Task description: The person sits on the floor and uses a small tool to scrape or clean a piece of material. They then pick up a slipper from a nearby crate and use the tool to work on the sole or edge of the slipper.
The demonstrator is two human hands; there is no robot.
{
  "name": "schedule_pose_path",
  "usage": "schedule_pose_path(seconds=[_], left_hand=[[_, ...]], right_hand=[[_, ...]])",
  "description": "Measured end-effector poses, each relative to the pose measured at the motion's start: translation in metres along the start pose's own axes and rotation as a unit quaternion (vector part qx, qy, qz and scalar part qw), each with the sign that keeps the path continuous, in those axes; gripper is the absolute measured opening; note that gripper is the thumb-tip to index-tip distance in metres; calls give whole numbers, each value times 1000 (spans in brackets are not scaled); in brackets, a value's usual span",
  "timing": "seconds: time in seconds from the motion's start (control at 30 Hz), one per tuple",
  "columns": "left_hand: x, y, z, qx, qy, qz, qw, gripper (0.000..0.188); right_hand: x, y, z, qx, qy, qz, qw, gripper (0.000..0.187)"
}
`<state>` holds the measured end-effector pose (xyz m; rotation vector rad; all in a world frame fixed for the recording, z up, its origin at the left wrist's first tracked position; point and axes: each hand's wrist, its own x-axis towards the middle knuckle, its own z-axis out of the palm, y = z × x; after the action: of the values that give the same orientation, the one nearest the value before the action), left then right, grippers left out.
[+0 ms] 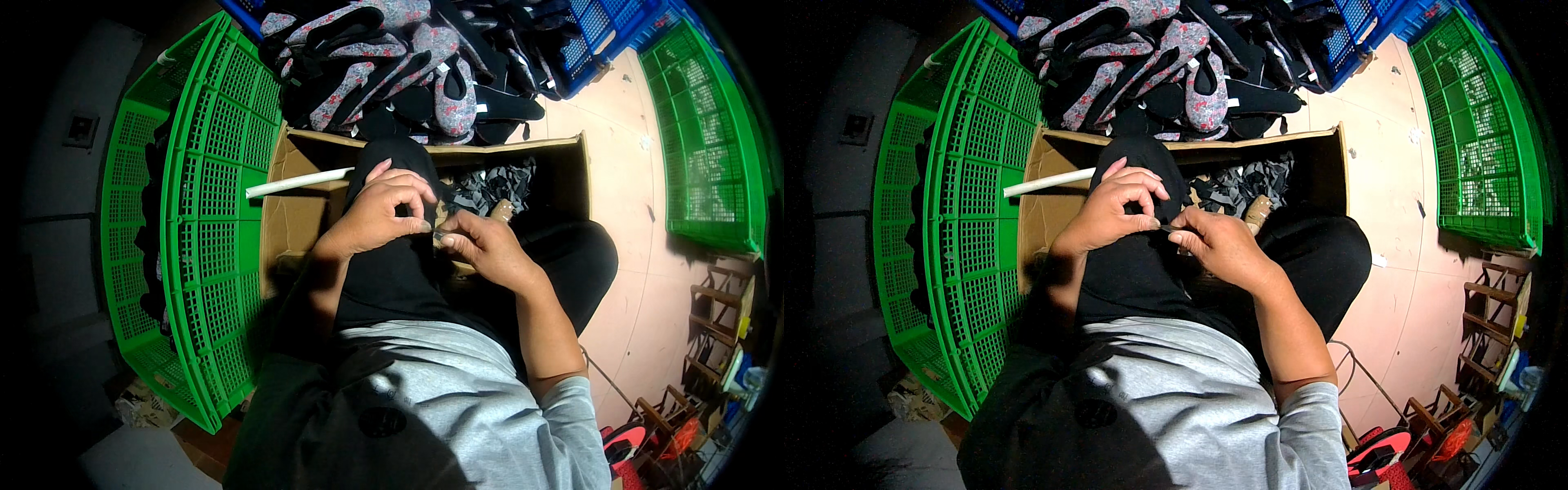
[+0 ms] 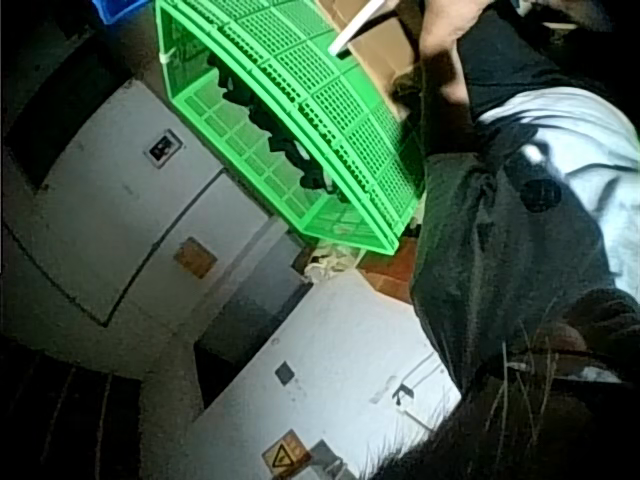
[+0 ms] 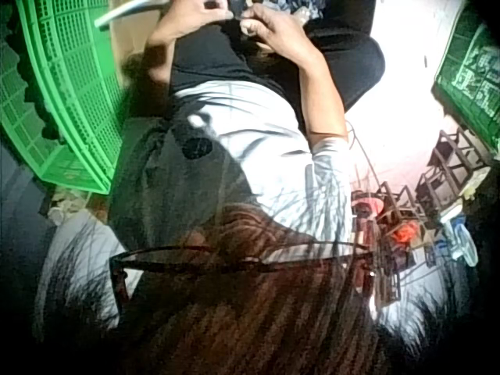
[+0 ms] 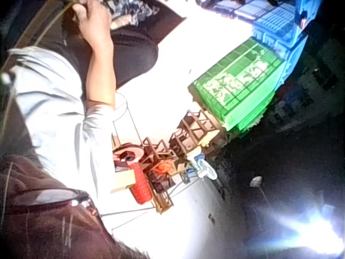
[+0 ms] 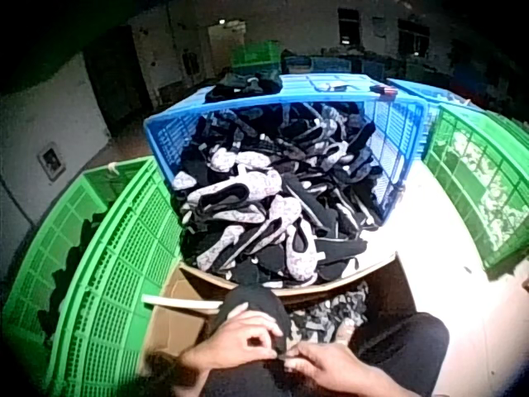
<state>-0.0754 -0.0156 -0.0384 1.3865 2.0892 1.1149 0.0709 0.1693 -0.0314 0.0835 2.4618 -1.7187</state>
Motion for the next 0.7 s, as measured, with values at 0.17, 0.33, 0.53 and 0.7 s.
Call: schedule_pose_path(seconds=[0.17, 0.33, 0.53, 0.7], left_hand=[[0, 0, -1, 1, 3, 6, 1000, 20], [-1, -2, 1, -6, 20, 12, 1000, 17], [-1, -3, 2, -3, 20, 10, 1000, 20], [0, -1, 1, 0, 18, 11, 1000, 20]], right_hand=[[1, 9, 3, 32, -7, 0, 999, 21], [3, 13, 6, 88, -19, 14, 996, 20], [2, 12, 4, 96, -20, 20, 995, 20], [2, 8, 2, 68, -15, 19, 997, 20]])
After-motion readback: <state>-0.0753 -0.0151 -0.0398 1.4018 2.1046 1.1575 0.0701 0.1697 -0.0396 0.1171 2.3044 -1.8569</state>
